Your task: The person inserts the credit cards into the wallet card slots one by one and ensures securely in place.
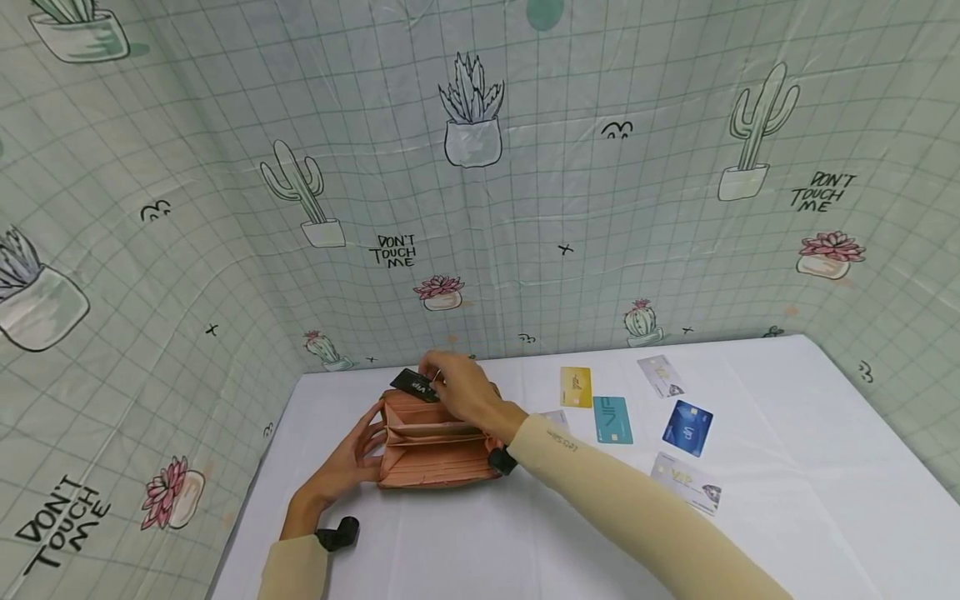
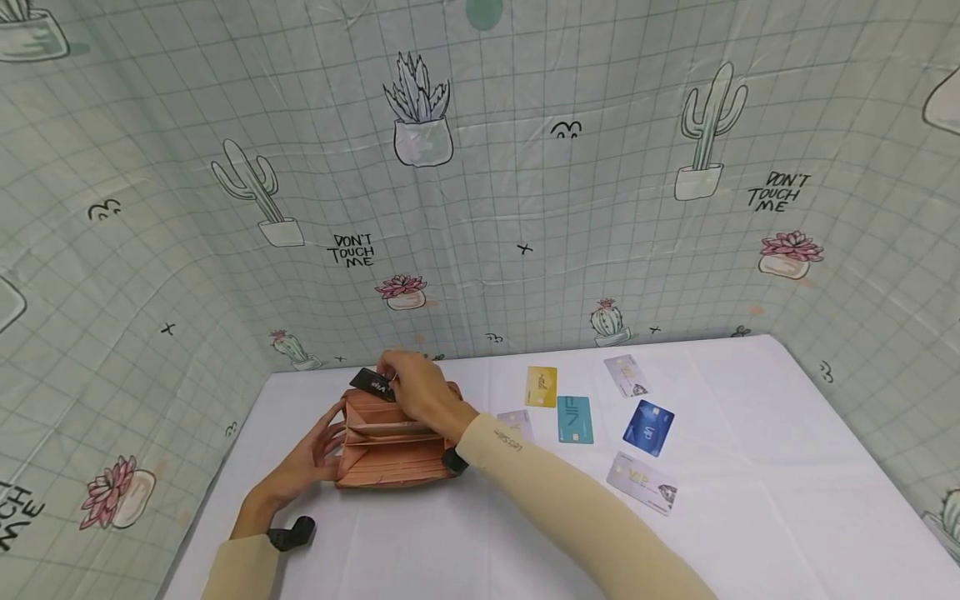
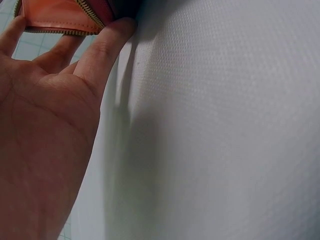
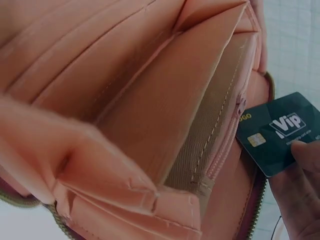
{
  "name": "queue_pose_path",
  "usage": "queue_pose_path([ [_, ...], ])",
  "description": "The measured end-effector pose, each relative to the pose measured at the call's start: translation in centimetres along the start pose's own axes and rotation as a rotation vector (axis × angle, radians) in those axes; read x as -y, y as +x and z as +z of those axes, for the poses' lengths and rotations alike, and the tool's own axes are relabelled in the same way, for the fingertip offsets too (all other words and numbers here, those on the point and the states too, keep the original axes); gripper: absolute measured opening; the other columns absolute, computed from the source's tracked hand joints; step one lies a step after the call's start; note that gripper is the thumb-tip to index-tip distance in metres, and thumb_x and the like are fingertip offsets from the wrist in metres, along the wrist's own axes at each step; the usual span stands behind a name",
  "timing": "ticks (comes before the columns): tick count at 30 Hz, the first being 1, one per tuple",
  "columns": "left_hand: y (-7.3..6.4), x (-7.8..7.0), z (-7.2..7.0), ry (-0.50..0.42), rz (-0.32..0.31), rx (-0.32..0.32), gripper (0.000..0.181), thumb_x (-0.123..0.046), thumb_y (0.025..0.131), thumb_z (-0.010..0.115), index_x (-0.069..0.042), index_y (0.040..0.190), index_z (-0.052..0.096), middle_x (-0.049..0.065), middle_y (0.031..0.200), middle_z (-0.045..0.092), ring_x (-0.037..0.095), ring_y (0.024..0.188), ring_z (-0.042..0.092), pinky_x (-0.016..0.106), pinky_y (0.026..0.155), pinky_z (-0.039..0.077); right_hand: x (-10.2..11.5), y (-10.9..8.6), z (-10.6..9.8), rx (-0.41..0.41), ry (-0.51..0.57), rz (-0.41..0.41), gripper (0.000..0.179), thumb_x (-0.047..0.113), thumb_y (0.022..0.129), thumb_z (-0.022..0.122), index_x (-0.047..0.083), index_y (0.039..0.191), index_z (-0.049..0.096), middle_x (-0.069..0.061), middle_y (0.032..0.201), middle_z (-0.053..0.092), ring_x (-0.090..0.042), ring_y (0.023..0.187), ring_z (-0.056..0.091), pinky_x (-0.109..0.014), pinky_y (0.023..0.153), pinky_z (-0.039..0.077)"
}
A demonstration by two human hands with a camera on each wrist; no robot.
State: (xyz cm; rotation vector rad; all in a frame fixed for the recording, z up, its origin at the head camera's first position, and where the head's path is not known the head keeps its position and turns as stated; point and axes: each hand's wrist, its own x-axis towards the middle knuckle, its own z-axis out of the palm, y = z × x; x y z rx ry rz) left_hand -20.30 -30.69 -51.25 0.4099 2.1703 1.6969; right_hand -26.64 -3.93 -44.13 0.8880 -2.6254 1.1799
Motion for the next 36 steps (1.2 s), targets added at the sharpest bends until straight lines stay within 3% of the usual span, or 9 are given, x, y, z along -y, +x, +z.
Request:
queue_pose_path([
  [6, 0.0, -0.1, 0.0, -0.010, 0.005, 0.002, 0.117, 0.011, 0.085, 0.077, -0.010, 0.171, 0.000, 0.036, 0.169, 0.014, 0.055, 0.156, 0.015, 0.031, 0.111, 0.047, 0.2, 0.7, 0.0, 0.049, -0.087, -0.059, 0.020, -0.005, 0.097, 0.070, 0.008, 0.112, 0.074, -0.007, 0.108, 0.077, -0.021, 0.100, 0.073, -0.034, 0.086, 0.059],
  [19, 0.0, 0.3, 0.0, -0.007, 0.020, 0.007, 0.116, 0.013, 0.084, 0.075, -0.009, 0.171, 0.001, 0.037, 0.167, 0.017, 0.057, 0.155, 0.017, 0.022, 0.105, 0.047, 1.4, 1.8, 0.2, 0.189, -0.283, -0.064, 0.024, -0.005, 0.099, 0.067, 0.011, 0.116, 0.076, -0.005, 0.116, 0.077, -0.020, 0.109, 0.072, -0.035, 0.091, 0.059],
  [25, 0.1, 0.3, 0.1, -0.008, -0.021, 0.001, 0.118, 0.011, 0.084, 0.076, -0.014, 0.172, 0.002, 0.033, 0.170, 0.016, 0.052, 0.157, 0.017, 0.024, 0.109, 0.047, 1.7, 2.0, 0.6, 0.202, -0.358, -0.100, 0.024, -0.002, 0.099, 0.069, 0.012, 0.116, 0.079, -0.003, 0.114, 0.077, -0.019, 0.107, 0.072, -0.033, 0.088, 0.060],
  [36, 0.0, 0.2, 0.2, 0.013, 0.004, 0.010, 0.118, 0.010, 0.084, 0.075, -0.016, 0.172, 0.002, 0.032, 0.169, 0.017, 0.053, 0.157, 0.018, 0.035, 0.114, 0.046, 2.2, 2.3, 0.8, 0.282, -0.401, -0.095, 0.031, -0.005, 0.099, 0.068, 0.012, 0.122, 0.079, -0.005, 0.121, 0.076, -0.021, 0.112, 0.072, -0.033, 0.089, 0.060],
])
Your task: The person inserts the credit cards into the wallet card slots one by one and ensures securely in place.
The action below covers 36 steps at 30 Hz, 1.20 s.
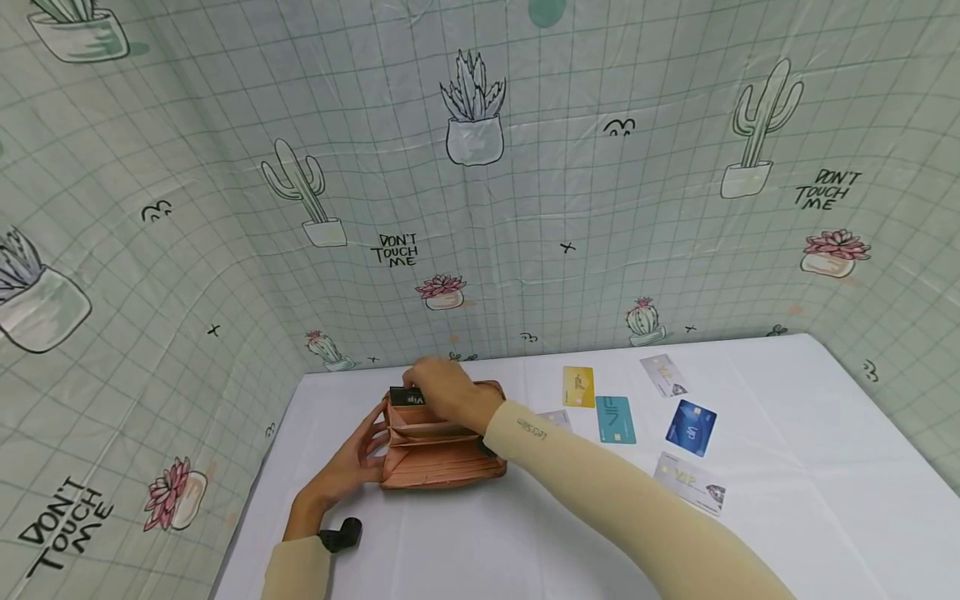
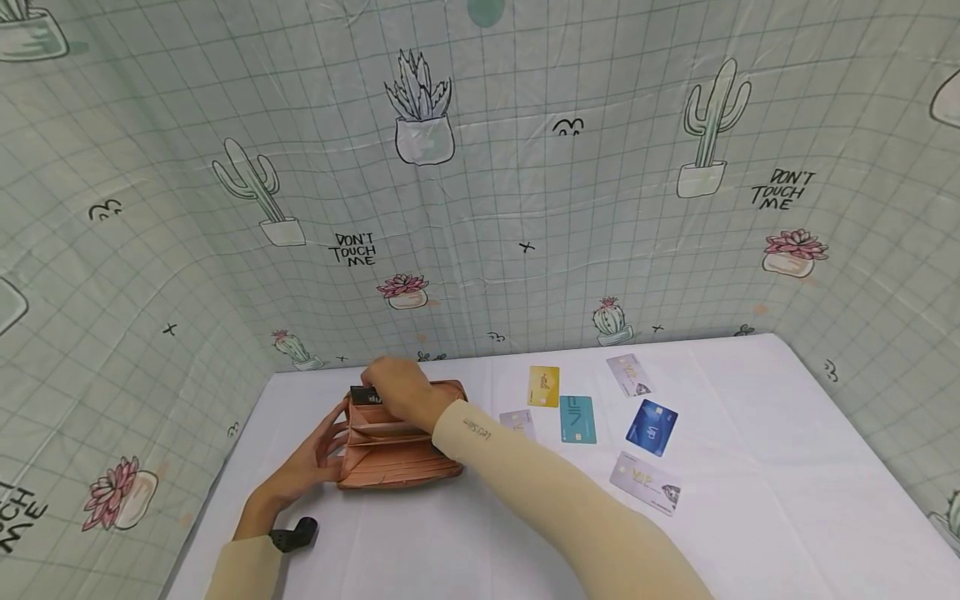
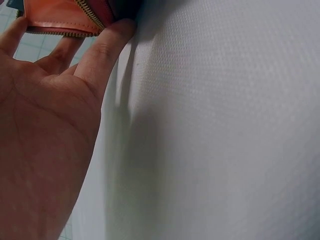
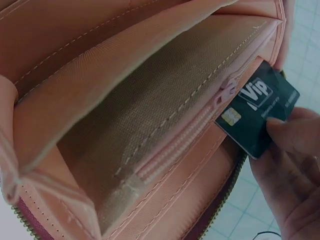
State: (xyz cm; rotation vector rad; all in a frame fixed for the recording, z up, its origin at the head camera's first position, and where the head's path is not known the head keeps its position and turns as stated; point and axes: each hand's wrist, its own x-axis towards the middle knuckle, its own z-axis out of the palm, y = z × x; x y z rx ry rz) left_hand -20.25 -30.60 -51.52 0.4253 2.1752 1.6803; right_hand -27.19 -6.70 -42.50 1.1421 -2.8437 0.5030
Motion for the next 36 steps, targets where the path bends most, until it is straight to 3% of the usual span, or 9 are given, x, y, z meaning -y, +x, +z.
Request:
queue_pose_path([
  [5, 0.0, 0.1, -0.1, 0.002, 0.009, 0.006, 0.117, 0.009, 0.085, 0.075, -0.015, 0.172, 0.002, 0.033, 0.169, 0.017, 0.053, 0.157, 0.017, 0.032, 0.113, 0.046, -0.5, 0.1, 0.1, 0.054, 0.002, -0.025, 0.033, -0.006, 0.098, 0.069, 0.011, 0.125, 0.079, -0.005, 0.123, 0.074, -0.021, 0.115, 0.071, -0.031, 0.091, 0.060],
  [12, 0.2, -0.1, -0.1, -0.012, 0.016, 0.016, 0.116, 0.009, 0.085, 0.074, -0.013, 0.172, 0.000, 0.034, 0.169, 0.015, 0.054, 0.156, 0.017, 0.021, 0.106, 0.045, -0.9, 0.2, 0.1, 0.095, -0.021, -0.073, 0.032, 0.001, 0.101, 0.068, 0.014, 0.129, 0.078, -0.004, 0.114, 0.071, -0.017, 0.107, 0.069, -0.027, 0.086, 0.058],
  [18, 0.3, -0.1, 0.0, -0.021, 0.023, 0.022, 0.117, 0.010, 0.084, 0.073, -0.012, 0.172, -0.001, 0.035, 0.169, 0.015, 0.054, 0.156, 0.016, 0.020, 0.105, 0.046, -1.1, 0.1, 0.2, 0.106, -0.082, -0.103, 0.033, 0.007, 0.102, 0.068, 0.016, 0.132, 0.076, -0.001, 0.119, 0.075, -0.016, 0.110, 0.071, -0.027, 0.091, 0.058],
  [27, 0.4, -0.1, 0.1, -0.030, 0.032, 0.030, 0.117, 0.010, 0.083, 0.072, -0.012, 0.172, -0.002, 0.035, 0.169, 0.014, 0.054, 0.156, 0.016, 0.019, 0.104, 0.047, -2.1, 0.0, 0.5, 0.127, 0.024, -0.121, 0.024, 0.014, 0.105, 0.067, 0.018, 0.126, 0.076, 0.002, 0.120, 0.077, -0.013, 0.112, 0.070, -0.027, 0.096, 0.055],
  [36, 0.1, 0.0, 0.1, -0.011, -0.009, 0.007, 0.116, 0.007, 0.084, 0.072, -0.015, 0.172, 0.000, 0.033, 0.170, 0.014, 0.053, 0.157, 0.016, 0.021, 0.106, 0.045, -2.0, -0.9, 0.0, 0.180, -0.005, -0.147, 0.033, 0.004, 0.104, 0.065, 0.016, 0.135, 0.067, -0.002, 0.121, 0.075, -0.018, 0.114, 0.070, -0.031, 0.097, 0.055],
])
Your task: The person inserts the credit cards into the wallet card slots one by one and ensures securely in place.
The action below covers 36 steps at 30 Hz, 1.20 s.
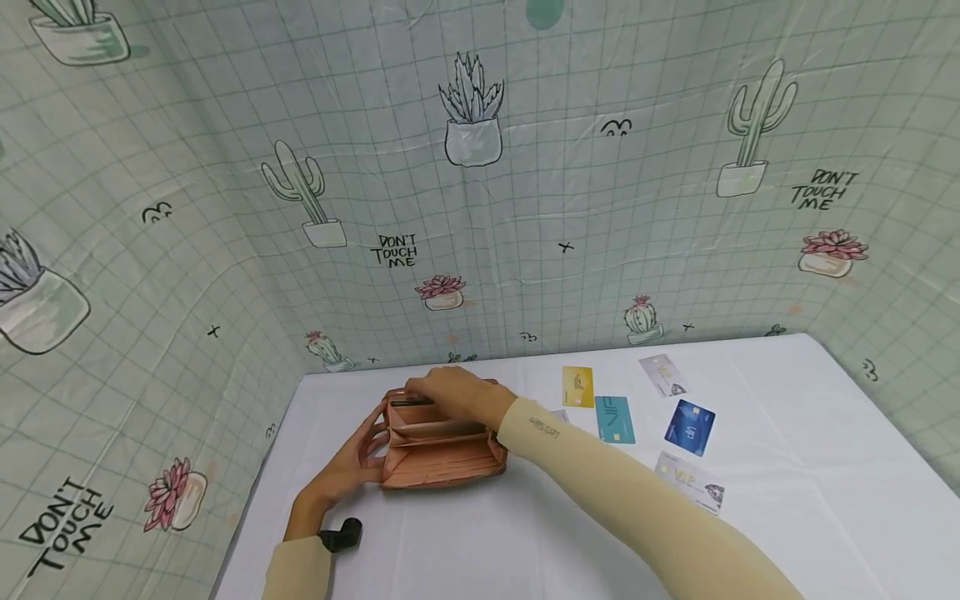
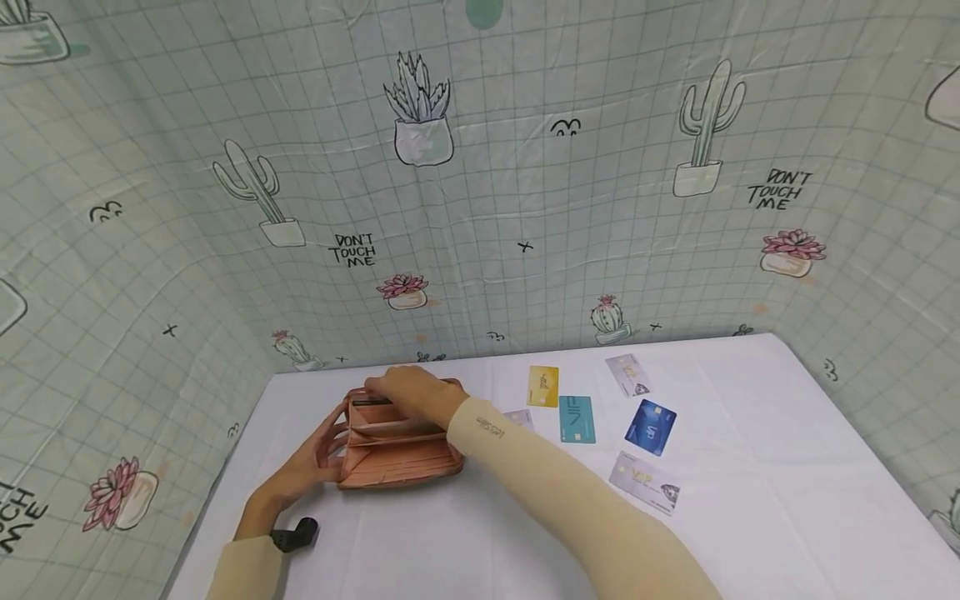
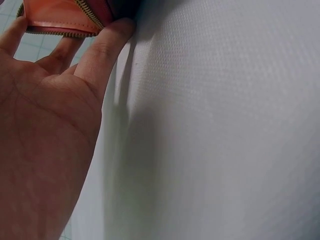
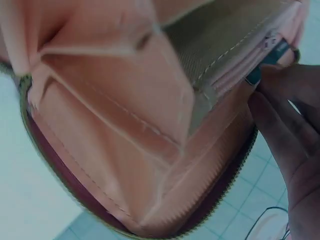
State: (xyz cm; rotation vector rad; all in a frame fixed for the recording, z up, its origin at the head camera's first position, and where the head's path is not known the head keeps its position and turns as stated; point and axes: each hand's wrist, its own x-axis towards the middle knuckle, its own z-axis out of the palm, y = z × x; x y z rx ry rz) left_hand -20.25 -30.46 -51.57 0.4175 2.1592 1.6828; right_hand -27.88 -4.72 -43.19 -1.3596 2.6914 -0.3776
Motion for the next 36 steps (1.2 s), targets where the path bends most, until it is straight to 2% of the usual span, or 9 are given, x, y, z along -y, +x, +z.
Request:
queue_pose_path([
  [5, 0.0, -0.2, 0.1, -0.002, -0.013, -0.010, 0.116, 0.006, 0.085, 0.073, -0.015, 0.172, 0.000, 0.034, 0.169, 0.015, 0.053, 0.157, 0.017, 0.019, 0.105, 0.046, -0.2, -1.1, 0.0, -0.047, 0.089, -0.003, 0.033, 0.004, 0.106, 0.062, 0.013, 0.137, 0.068, -0.003, 0.123, 0.075, -0.017, 0.115, 0.070, -0.030, 0.098, 0.055],
  [8, 0.0, -0.1, 0.2, -0.003, -0.017, -0.017, 0.116, 0.006, 0.084, 0.073, -0.014, 0.172, 0.000, 0.034, 0.169, 0.015, 0.053, 0.157, 0.017, 0.018, 0.103, 0.046, -0.4, -2.1, -0.1, -0.122, 0.171, -0.016, 0.029, 0.003, 0.105, 0.062, 0.010, 0.133, 0.070, -0.004, 0.122, 0.076, -0.017, 0.113, 0.070, -0.031, 0.098, 0.056],
  [13, 0.0, -0.3, 0.3, -0.005, -0.014, -0.026, 0.116, 0.007, 0.084, 0.074, -0.014, 0.172, 0.001, 0.034, 0.169, 0.014, 0.053, 0.157, 0.017, 0.020, 0.104, 0.046, -1.8, -4.3, -0.8, -0.247, 0.296, -0.014, 0.032, -0.007, 0.100, 0.065, 0.001, 0.131, 0.070, -0.012, 0.124, 0.075, -0.026, 0.113, 0.072, -0.036, 0.096, 0.058],
  [17, -0.1, -0.5, 0.3, 0.007, -0.005, -0.025, 0.116, 0.006, 0.085, 0.075, -0.013, 0.172, 0.000, 0.036, 0.168, 0.015, 0.055, 0.156, 0.017, 0.022, 0.106, 0.047, -3.2, -6.6, -1.6, -0.315, 0.387, 0.059, 0.035, -0.013, 0.096, 0.065, -0.004, 0.130, 0.068, -0.017, 0.125, 0.073, -0.030, 0.109, 0.072, -0.036, 0.094, 0.059],
  [21, 0.0, -0.4, 0.3, 0.020, -0.012, -0.033, 0.116, 0.004, 0.085, 0.076, -0.012, 0.172, 0.001, 0.036, 0.168, 0.015, 0.055, 0.155, 0.018, 0.026, 0.108, 0.048, -4.8, -9.3, -2.3, -0.385, 0.439, 0.149, 0.037, -0.011, 0.095, 0.069, -0.005, 0.131, 0.067, -0.018, 0.125, 0.072, -0.032, 0.109, 0.072, -0.037, 0.093, 0.060],
  [25, 0.1, -0.2, 0.2, 0.023, -0.032, -0.044, 0.116, 0.003, 0.086, 0.078, -0.012, 0.172, 0.001, 0.035, 0.168, 0.016, 0.054, 0.156, 0.019, 0.023, 0.106, 0.048, -6.4, -11.9, -2.6, -0.466, 0.483, 0.218, 0.035, -0.012, 0.094, 0.070, -0.006, 0.129, 0.068, -0.020, 0.123, 0.072, -0.035, 0.108, 0.072, -0.041, 0.092, 0.060],
  [29, 0.1, -0.3, 0.1, 0.009, -0.024, -0.036, 0.116, 0.003, 0.086, 0.078, -0.011, 0.171, 0.000, 0.036, 0.168, 0.014, 0.055, 0.156, 0.017, 0.021, 0.105, 0.047, -8.0, -14.6, -2.8, -0.525, 0.524, 0.288, 0.034, -0.013, 0.093, 0.070, -0.006, 0.127, 0.069, -0.022, 0.121, 0.072, -0.038, 0.107, 0.072, -0.046, 0.092, 0.060],
  [36, 0.1, -0.2, 0.1, 0.009, -0.005, -0.021, 0.116, 0.003, 0.085, 0.076, -0.009, 0.171, -0.001, 0.039, 0.167, 0.013, 0.057, 0.155, 0.016, 0.024, 0.107, 0.047, -10.5, -19.2, -2.4, -0.564, 0.498, 0.433, 0.033, -0.012, 0.093, 0.070, -0.006, 0.125, 0.069, -0.025, 0.121, 0.072, -0.043, 0.108, 0.072, -0.052, 0.090, 0.061],
])
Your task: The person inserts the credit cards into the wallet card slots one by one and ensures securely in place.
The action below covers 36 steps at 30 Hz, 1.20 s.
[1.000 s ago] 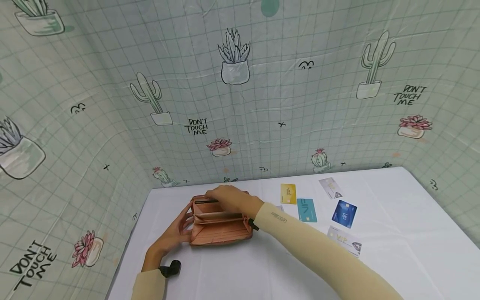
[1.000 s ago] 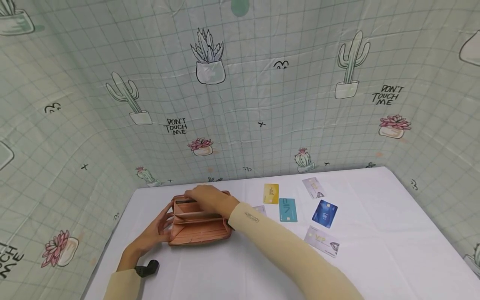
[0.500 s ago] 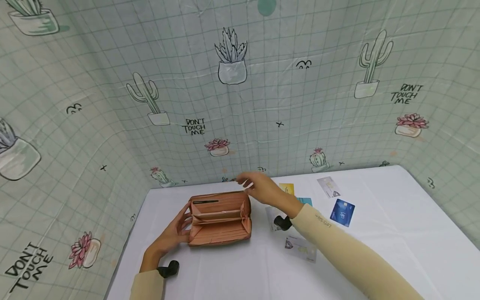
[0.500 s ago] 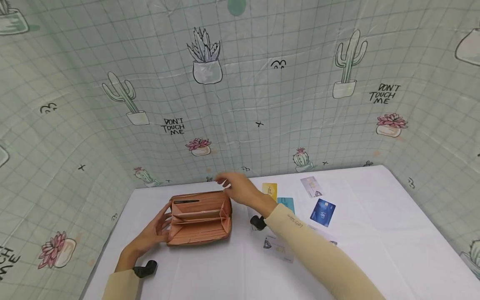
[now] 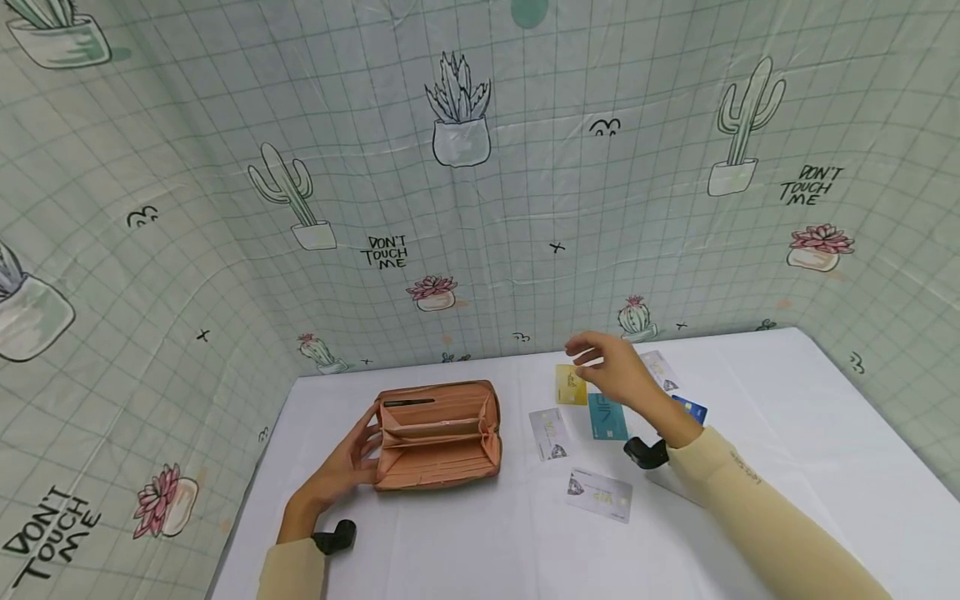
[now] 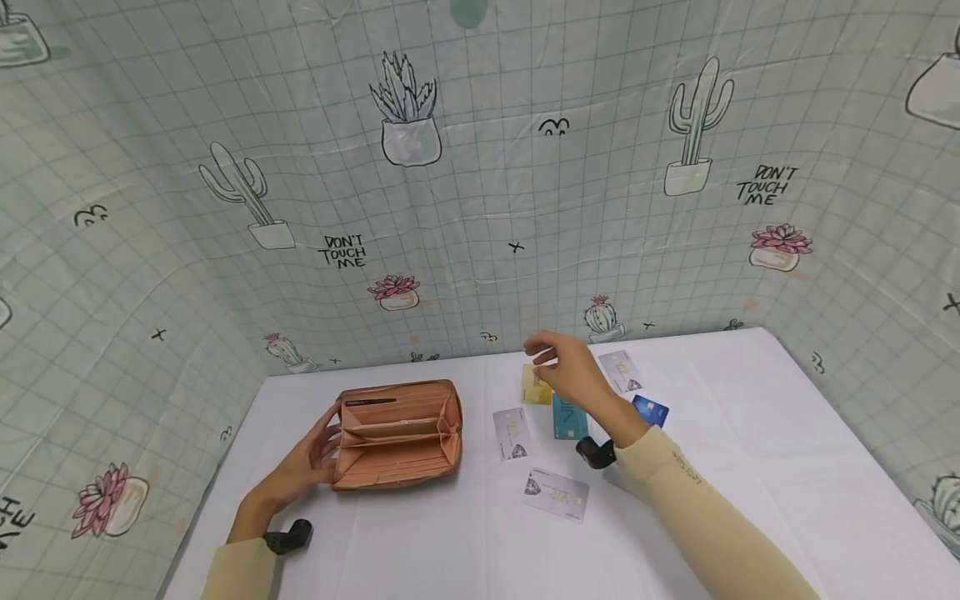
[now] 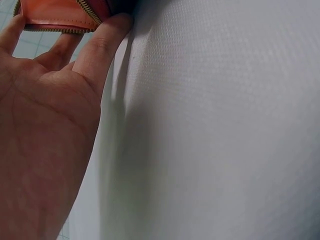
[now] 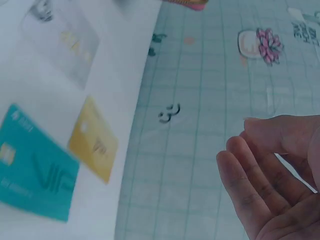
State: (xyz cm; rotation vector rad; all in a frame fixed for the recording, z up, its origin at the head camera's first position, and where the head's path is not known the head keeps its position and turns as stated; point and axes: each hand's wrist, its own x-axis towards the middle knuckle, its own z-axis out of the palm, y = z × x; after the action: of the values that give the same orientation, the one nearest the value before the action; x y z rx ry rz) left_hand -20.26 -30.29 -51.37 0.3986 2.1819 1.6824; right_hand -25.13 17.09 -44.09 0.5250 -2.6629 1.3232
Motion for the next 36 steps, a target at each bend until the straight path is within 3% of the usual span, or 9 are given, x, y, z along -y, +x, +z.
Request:
queue_pose_path([
  [6, 0.0, 0.0, 0.0, -0.008, -0.021, -0.006, 0.117, 0.004, 0.085, 0.077, -0.011, 0.171, -0.001, 0.036, 0.169, 0.014, 0.055, 0.156, 0.016, 0.021, 0.106, 0.046, -2.4, -2.3, -2.1, -0.031, -0.039, 0.065, 0.036, -0.011, 0.093, 0.071, -0.008, 0.128, 0.067, -0.027, 0.123, 0.071, -0.045, 0.109, 0.071, -0.051, 0.087, 0.062],
  [14, 0.0, 0.0, 0.1, 0.004, -0.045, -0.008, 0.118, 0.003, 0.085, 0.078, -0.014, 0.172, 0.000, 0.034, 0.169, 0.015, 0.054, 0.157, 0.017, 0.033, 0.113, 0.047, -5.0, -5.2, -4.6, -0.052, -0.063, 0.171, 0.038, -0.006, 0.094, 0.072, -0.010, 0.131, 0.065, -0.030, 0.126, 0.069, -0.046, 0.111, 0.070, -0.052, 0.087, 0.061],
  [19, 0.1, 0.1, 0.1, -0.009, -0.039, -0.005, 0.118, 0.004, 0.085, 0.077, -0.015, 0.172, -0.001, 0.034, 0.170, 0.014, 0.053, 0.157, 0.017, 0.027, 0.110, 0.046, -6.7, -6.9, -5.8, -0.070, -0.090, 0.215, 0.041, -0.002, 0.094, 0.074, -0.011, 0.132, 0.063, -0.032, 0.125, 0.068, -0.047, 0.110, 0.070, -0.053, 0.086, 0.061],
  [29, 0.0, 0.3, 0.2, -0.036, -0.015, 0.005, 0.119, 0.006, 0.084, 0.076, -0.014, 0.172, -0.002, 0.035, 0.169, 0.012, 0.053, 0.157, 0.015, 0.020, 0.105, 0.046, -9.4, -9.6, -6.9, -0.103, -0.094, 0.310, 0.052, 0.003, 0.093, 0.077, -0.013, 0.138, 0.058, -0.035, 0.130, 0.064, -0.050, 0.114, 0.068, -0.054, 0.089, 0.058],
  [36, -0.1, 0.4, 0.3, -0.048, -0.005, 0.002, 0.119, 0.008, 0.083, 0.076, -0.014, 0.171, -0.002, 0.035, 0.169, 0.013, 0.053, 0.157, 0.015, 0.017, 0.103, 0.046, -10.5, -10.7, -7.1, -0.090, -0.063, 0.373, 0.059, 0.005, 0.092, 0.078, -0.015, 0.142, 0.052, -0.039, 0.139, 0.058, -0.054, 0.123, 0.061, -0.062, 0.097, 0.053],
])
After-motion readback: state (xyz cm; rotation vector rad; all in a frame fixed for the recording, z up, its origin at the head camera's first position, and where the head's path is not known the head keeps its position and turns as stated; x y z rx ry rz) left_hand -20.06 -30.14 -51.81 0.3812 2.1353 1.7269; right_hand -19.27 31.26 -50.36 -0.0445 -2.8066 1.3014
